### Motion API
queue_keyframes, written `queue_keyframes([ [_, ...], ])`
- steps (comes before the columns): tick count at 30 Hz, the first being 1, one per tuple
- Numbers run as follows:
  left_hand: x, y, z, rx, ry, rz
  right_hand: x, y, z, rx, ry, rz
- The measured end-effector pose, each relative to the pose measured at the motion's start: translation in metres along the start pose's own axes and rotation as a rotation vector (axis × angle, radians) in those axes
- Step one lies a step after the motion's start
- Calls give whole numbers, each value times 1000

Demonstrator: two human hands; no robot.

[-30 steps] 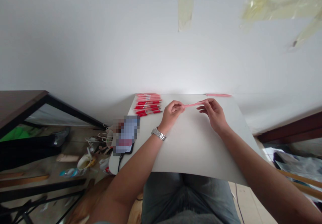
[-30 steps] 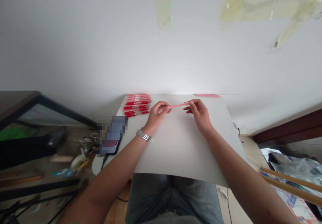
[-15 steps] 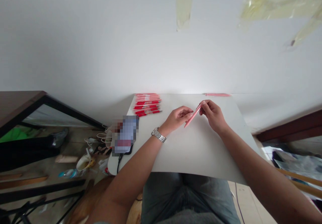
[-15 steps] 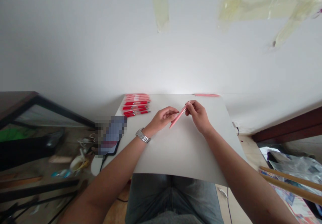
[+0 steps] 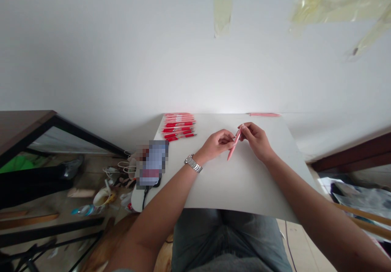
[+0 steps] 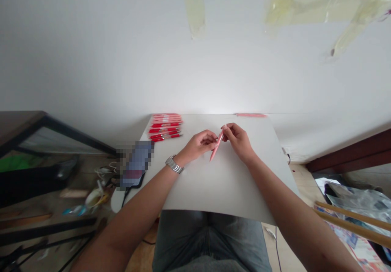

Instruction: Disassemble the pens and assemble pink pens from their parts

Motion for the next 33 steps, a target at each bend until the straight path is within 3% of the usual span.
queue_keyframes([
  [9,-3,-5,-1,-8,62,18,2,5,0,-20,-9,1],
  [20,-1,-4,-1,-16,40,16,4,2,2,-42,-56,34],
  [33,-1,-9,-2,-14,43,3,2,6,0,-49,-24,80],
])
Point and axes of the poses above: each hand's wrist, its own z-axis away from the middle knuckle, its own x-axis out of the palm, y = z × x, the point moved 4 cm from there along -z, towards the middle knuckle, and after that the axes turned 8 degrees about -y, right-handed, at the moved point
